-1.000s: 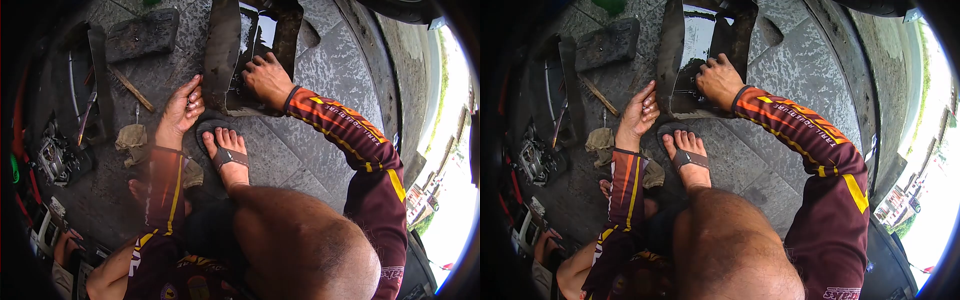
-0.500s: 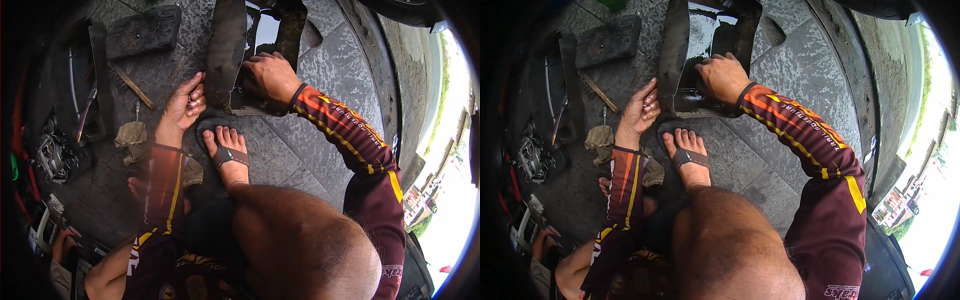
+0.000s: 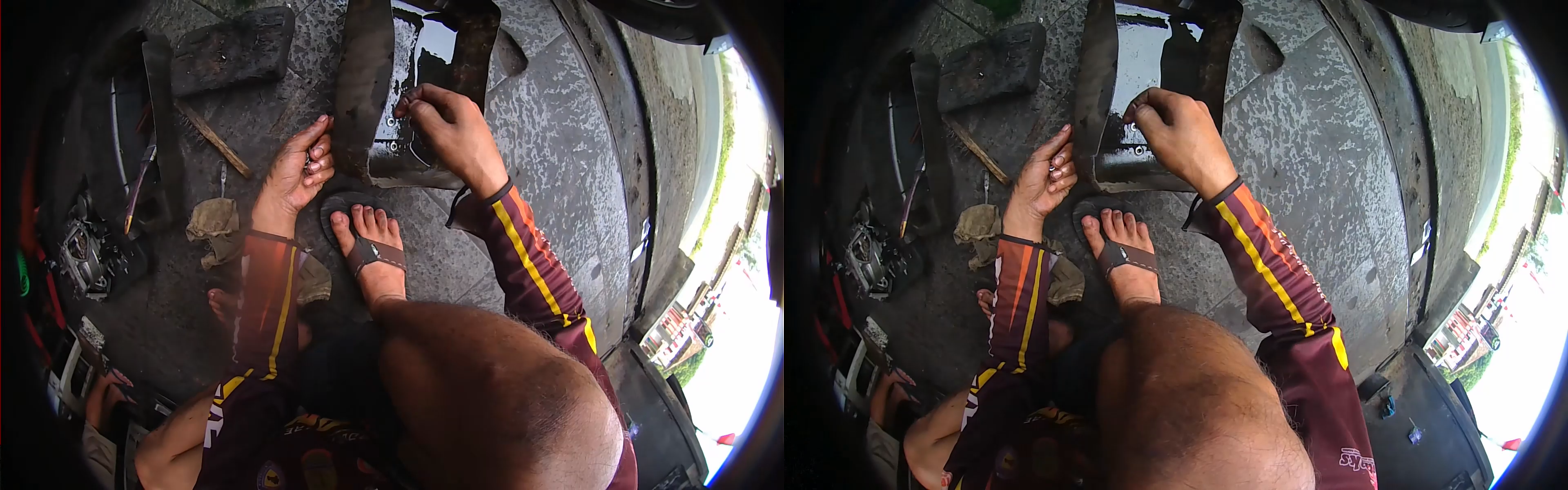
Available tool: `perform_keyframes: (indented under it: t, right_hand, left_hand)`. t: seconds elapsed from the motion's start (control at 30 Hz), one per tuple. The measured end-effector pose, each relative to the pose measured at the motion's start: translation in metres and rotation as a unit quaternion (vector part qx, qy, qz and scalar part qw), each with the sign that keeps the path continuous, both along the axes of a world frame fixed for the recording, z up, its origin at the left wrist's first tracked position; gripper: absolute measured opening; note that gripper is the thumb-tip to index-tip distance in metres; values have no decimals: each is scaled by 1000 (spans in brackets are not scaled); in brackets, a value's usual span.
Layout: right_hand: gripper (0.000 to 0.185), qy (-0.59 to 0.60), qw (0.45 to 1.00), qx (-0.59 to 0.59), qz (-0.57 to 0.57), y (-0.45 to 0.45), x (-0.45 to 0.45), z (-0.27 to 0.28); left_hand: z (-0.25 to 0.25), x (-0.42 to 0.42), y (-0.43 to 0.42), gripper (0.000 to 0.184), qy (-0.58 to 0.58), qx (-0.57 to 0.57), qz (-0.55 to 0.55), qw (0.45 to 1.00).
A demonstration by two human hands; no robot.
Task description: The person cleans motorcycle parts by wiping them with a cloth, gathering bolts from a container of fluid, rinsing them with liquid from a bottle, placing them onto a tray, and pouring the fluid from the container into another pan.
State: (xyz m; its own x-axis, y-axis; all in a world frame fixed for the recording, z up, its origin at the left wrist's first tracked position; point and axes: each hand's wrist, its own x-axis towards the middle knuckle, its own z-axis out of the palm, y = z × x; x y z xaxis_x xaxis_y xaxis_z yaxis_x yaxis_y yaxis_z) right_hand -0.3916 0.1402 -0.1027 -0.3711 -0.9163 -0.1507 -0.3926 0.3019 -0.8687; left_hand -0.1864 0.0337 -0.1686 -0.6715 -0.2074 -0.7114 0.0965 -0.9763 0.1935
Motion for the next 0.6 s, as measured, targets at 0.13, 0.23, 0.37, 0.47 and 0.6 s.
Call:
perform_keyframes:
  t: [0.13,0.23,0.37,0.47,0.6]
  right_hand:
    - [30,270,939,145,158,-10,-4,-12]
    - [18,309,915,168,197,-15,-7,-19]
    - [14,337,892,181,241,-16,-6,-26]
    - [14,356,887,162,246,-16,-3,-27]
    - [13,380,874,148,264,-19,0,-24]
  left_hand:
    - [0,0,0,17,14,-1,-1,1000]
    - [1,1,1,17,17,0,3,1000]
    - [7,-1,3,14,-5,0,5,1000]
    - [2,2,2,19,10,-1,9,1000]
    - [3,1,1,23,7,-6,7,1000]
